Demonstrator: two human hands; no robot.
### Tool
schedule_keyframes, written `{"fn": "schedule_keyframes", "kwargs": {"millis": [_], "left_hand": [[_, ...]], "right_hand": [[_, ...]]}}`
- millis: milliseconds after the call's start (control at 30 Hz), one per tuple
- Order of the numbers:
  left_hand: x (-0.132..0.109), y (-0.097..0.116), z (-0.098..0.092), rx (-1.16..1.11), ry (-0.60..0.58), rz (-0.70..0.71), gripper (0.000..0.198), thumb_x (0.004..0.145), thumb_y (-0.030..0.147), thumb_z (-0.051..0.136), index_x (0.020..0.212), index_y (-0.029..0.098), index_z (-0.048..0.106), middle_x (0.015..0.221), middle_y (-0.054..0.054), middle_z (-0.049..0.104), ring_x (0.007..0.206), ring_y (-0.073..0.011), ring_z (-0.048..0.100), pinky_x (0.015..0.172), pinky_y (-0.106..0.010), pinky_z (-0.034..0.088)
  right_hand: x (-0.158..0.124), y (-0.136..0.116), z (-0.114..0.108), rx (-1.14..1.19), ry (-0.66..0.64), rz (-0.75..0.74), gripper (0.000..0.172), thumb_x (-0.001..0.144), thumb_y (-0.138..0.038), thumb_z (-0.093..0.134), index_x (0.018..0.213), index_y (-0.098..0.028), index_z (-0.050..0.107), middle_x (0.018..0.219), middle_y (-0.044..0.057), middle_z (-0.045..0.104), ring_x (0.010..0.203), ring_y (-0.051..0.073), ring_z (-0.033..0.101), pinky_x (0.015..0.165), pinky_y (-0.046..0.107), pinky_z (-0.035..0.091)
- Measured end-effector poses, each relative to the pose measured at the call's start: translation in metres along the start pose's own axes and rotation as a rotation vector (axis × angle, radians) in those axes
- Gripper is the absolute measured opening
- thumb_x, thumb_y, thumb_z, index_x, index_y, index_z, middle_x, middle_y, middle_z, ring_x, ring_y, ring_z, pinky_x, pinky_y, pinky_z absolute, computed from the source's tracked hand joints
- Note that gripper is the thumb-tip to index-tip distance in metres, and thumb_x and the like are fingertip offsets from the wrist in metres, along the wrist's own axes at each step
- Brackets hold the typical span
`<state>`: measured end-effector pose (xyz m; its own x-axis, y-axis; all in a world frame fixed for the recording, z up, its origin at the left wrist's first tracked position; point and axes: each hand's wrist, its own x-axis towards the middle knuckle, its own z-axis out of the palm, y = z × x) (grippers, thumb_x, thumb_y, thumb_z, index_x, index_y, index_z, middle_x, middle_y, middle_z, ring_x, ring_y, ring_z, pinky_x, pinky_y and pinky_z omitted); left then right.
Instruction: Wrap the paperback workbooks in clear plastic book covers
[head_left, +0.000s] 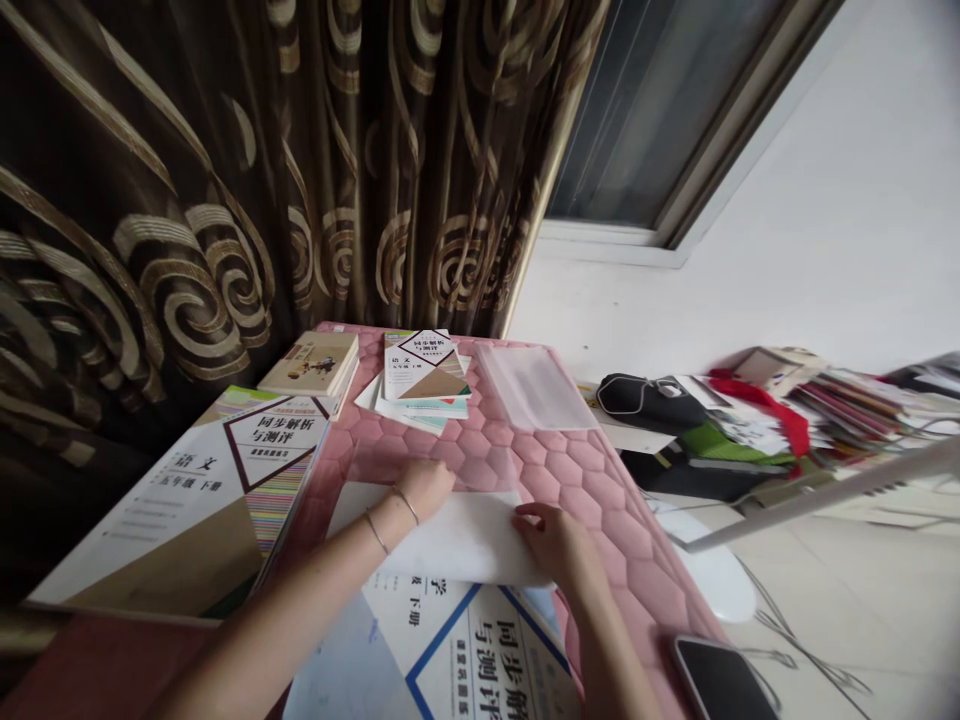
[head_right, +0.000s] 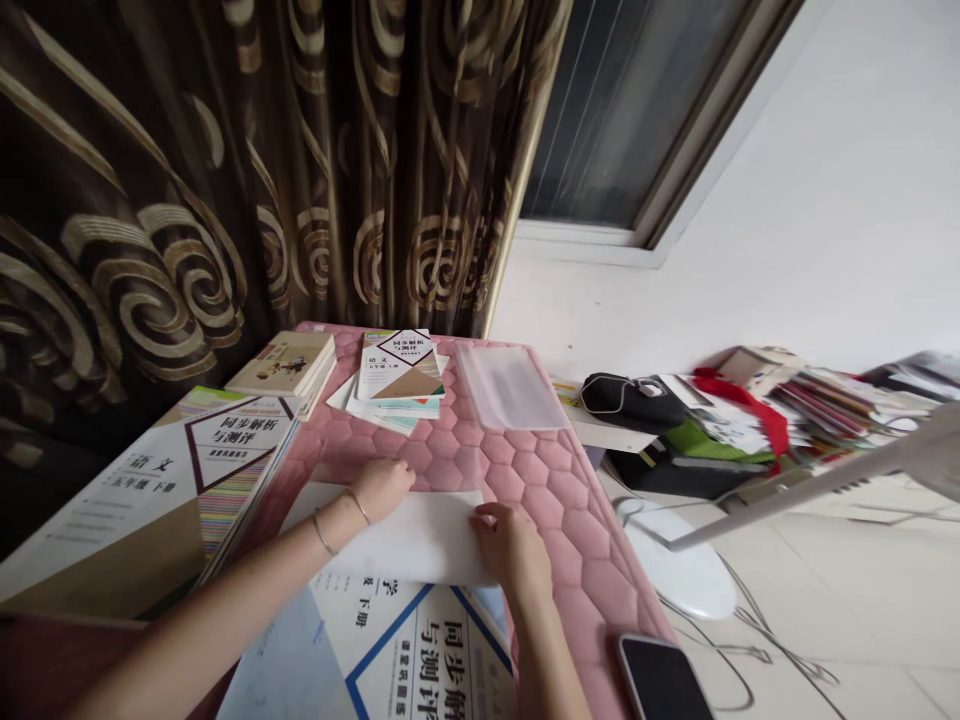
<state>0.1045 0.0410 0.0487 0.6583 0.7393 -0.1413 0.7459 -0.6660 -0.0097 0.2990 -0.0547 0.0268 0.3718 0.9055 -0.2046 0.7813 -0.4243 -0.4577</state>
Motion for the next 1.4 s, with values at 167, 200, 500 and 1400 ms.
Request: {"fn": "schedule_keyframes", "kwargs": {"millis": [167,200,500,1400], "left_hand": [[-0.002,-0.004,-0.005,-0.093,0.046,-0.069,0.027,0.083,0.002,0.047,0.097,0.01,0.069,0.094,-0.017,0.07,0.092,-0.027,0.068,0.077,-0.039,0.052],[-0.004,-0.006,-0.007,-0.096,0.058,-0.097,0.027,0.083,0.002,0.046,0.096,0.011,0.069,0.094,-0.017,0.07,0.092,-0.0263,0.068,0.078,-0.039,0.052],[-0.045,-0.055,0.008,-0.154,0.192,-0.608,0.029,0.086,0.02,0.054,0.111,0.011,0.063,0.111,-0.018,0.067,0.106,-0.0259,0.063,0.086,-0.035,0.047],[-0.068,-0.088,0.046,-0.83,0.451,-0.987,0.006,0.073,0.016,0.062,0.075,0.012,0.065,0.072,-0.005,0.068,0.071,-0.016,0.064,0.062,-0.022,0.043]], "right_hand": [[0.003,0.003,0.006,-0.035,0.045,0.032,0.033,0.088,-0.035,0.049,0.115,-0.02,0.059,0.092,0.006,0.071,0.088,0.021,0.066,0.067,0.027,0.045],[0.004,0.004,0.007,-0.048,0.055,0.045,0.035,0.088,-0.036,0.049,0.117,-0.018,0.057,0.096,0.007,0.071,0.09,0.022,0.066,0.068,0.027,0.045],[0.013,0.01,0.013,-0.055,0.009,0.077,0.043,0.09,-0.04,0.044,0.122,-0.013,0.056,0.11,0.015,0.069,0.103,0.026,0.064,0.08,0.032,0.046],[0.022,0.02,0.023,0.087,0.078,0.035,0.025,0.086,-0.039,0.05,0.094,-0.018,0.06,0.094,0.012,0.072,0.086,0.023,0.067,0.071,0.03,0.048]]}}
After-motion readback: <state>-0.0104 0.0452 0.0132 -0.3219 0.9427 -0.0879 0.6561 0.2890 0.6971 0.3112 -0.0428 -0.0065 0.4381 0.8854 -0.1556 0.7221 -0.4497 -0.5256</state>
